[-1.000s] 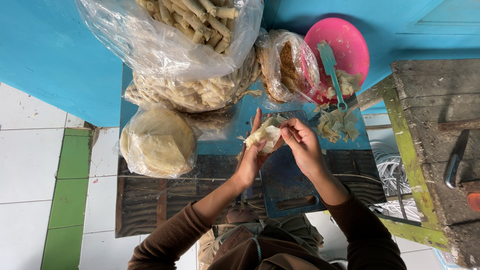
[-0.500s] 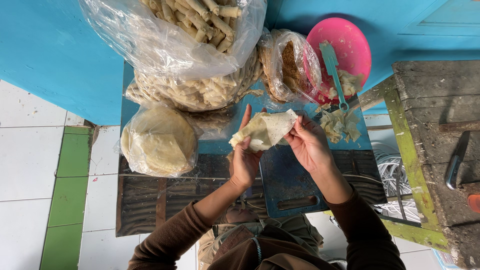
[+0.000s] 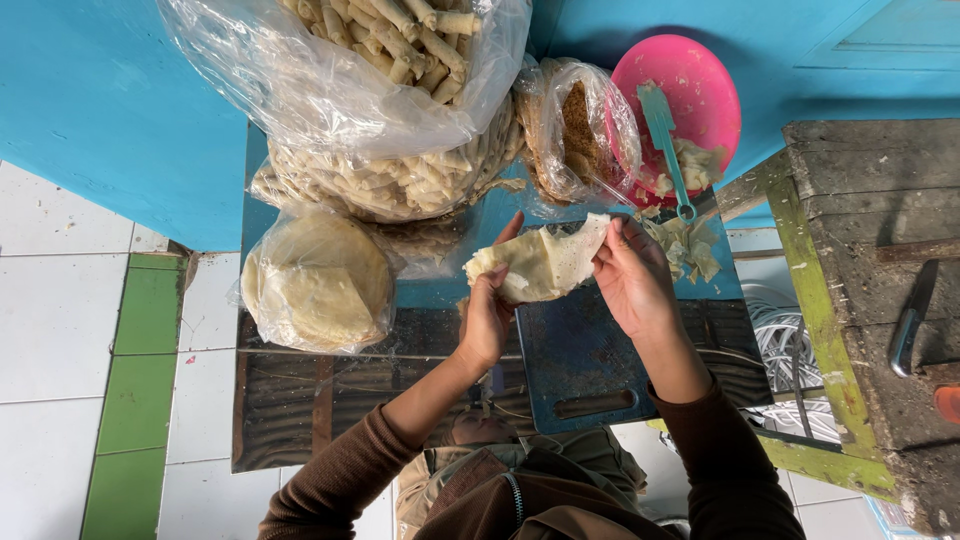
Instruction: The person folds thin dough sheets on a cutting board, spoons brown filling from a plastic bag onto each sheet, and folds the dough over the filling. The folded pastries are placed into a large plastic bag with other finished rolled pastries.
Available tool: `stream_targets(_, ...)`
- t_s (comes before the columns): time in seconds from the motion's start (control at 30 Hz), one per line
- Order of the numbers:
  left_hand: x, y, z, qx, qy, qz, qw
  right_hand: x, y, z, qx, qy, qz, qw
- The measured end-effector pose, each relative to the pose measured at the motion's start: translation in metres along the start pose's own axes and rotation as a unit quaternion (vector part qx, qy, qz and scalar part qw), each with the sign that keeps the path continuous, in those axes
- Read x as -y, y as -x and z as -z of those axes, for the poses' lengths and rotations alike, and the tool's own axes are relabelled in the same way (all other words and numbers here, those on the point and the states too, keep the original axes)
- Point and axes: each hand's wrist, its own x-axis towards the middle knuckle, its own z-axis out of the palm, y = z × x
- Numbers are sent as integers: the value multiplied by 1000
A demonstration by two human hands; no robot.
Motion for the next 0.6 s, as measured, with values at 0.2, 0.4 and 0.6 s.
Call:
stream_targets(0.2,-6,5,-8,39,-114,-37,992,-6,7,-25,93,333,152,926)
stream_targets(0.4,-11,3,-4,-3,-147,-2,989,-1,6,-26,57,344,119,930)
stream_targets(0.6,-13,-13,9,3,-24,23,999,21,1,-14,50,257,21,965)
